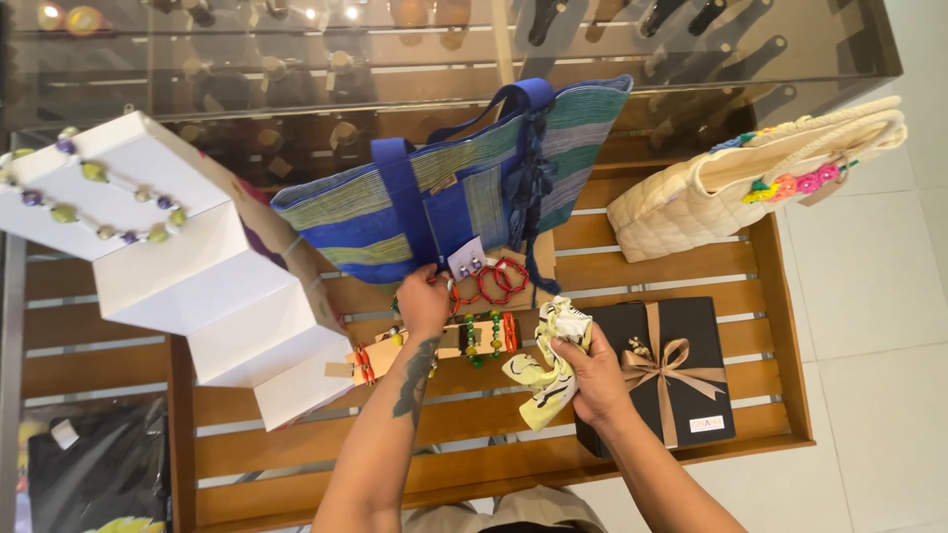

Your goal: Wiping and arranging necklaces, bracelets, and earrings on a display stand in a retail setting.

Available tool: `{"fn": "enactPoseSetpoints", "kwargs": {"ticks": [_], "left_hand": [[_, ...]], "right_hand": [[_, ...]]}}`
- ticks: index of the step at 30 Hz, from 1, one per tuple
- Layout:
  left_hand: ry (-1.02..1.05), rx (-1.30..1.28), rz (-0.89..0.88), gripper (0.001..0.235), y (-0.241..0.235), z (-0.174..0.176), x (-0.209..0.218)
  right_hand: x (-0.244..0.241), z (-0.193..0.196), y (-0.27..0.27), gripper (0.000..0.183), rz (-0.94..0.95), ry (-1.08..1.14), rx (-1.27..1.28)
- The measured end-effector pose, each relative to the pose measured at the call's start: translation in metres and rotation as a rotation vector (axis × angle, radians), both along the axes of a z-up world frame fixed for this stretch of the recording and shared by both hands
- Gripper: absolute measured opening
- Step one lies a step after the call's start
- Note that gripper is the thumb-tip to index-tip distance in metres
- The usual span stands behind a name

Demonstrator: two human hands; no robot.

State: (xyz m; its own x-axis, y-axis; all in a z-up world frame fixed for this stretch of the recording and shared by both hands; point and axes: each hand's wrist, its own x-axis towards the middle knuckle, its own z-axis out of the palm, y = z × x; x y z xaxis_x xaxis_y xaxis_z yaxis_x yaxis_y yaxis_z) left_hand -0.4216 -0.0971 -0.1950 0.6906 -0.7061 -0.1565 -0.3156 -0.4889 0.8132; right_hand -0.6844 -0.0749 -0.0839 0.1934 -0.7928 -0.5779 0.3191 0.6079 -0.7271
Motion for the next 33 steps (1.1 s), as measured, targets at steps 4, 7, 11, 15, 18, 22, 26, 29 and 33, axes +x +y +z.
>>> {"fn": "enactPoseSetpoints", "kwargs": {"ticks": [4,7,11,15,18,22,26,29,33], "left_hand": [[0.013,0.015,0.034,0.029,-0.017,-0.023,-0.011],[0.038,0.035,0.063,0.027,-0.024,-0.026,-0.018],[0.050,0.029,0.101,0.026,-0.027,-0.032,-0.022],[0.057,-0.008,0.093,0.025,-0.023,-0.018,-0.026],[0.068,-0.066,0.053,0.026,-0.009,0.012,-0.025],[0.101,-0.190,0.035,0.025,0.014,0.063,-0.019],[0.308,-0.408,0.011,0.020,0.053,0.120,-0.005],[0.425,-0.515,-0.011,0.016,0.081,0.153,0.010],[0.557,-0.607,-0.028,0.013,0.114,0.187,0.023]], "right_hand": [[-0.001,-0.001,-0.009,0.039,-0.014,0.008,-0.010],[-0.001,0.002,-0.011,0.038,0.009,-0.003,-0.032],[0.001,0.013,-0.014,0.038,0.021,0.020,-0.009],[-0.005,0.009,-0.014,0.037,0.026,0.032,-0.044],[-0.009,0.003,-0.017,0.036,0.010,0.000,-0.076],[-0.002,0.023,-0.021,0.034,0.016,-0.047,-0.091],[0.025,0.056,-0.025,0.030,0.064,-0.064,-0.205],[0.060,0.094,-0.022,0.029,0.129,-0.056,-0.377],[0.110,0.146,-0.001,0.027,0.321,-0.017,-0.623]]}}
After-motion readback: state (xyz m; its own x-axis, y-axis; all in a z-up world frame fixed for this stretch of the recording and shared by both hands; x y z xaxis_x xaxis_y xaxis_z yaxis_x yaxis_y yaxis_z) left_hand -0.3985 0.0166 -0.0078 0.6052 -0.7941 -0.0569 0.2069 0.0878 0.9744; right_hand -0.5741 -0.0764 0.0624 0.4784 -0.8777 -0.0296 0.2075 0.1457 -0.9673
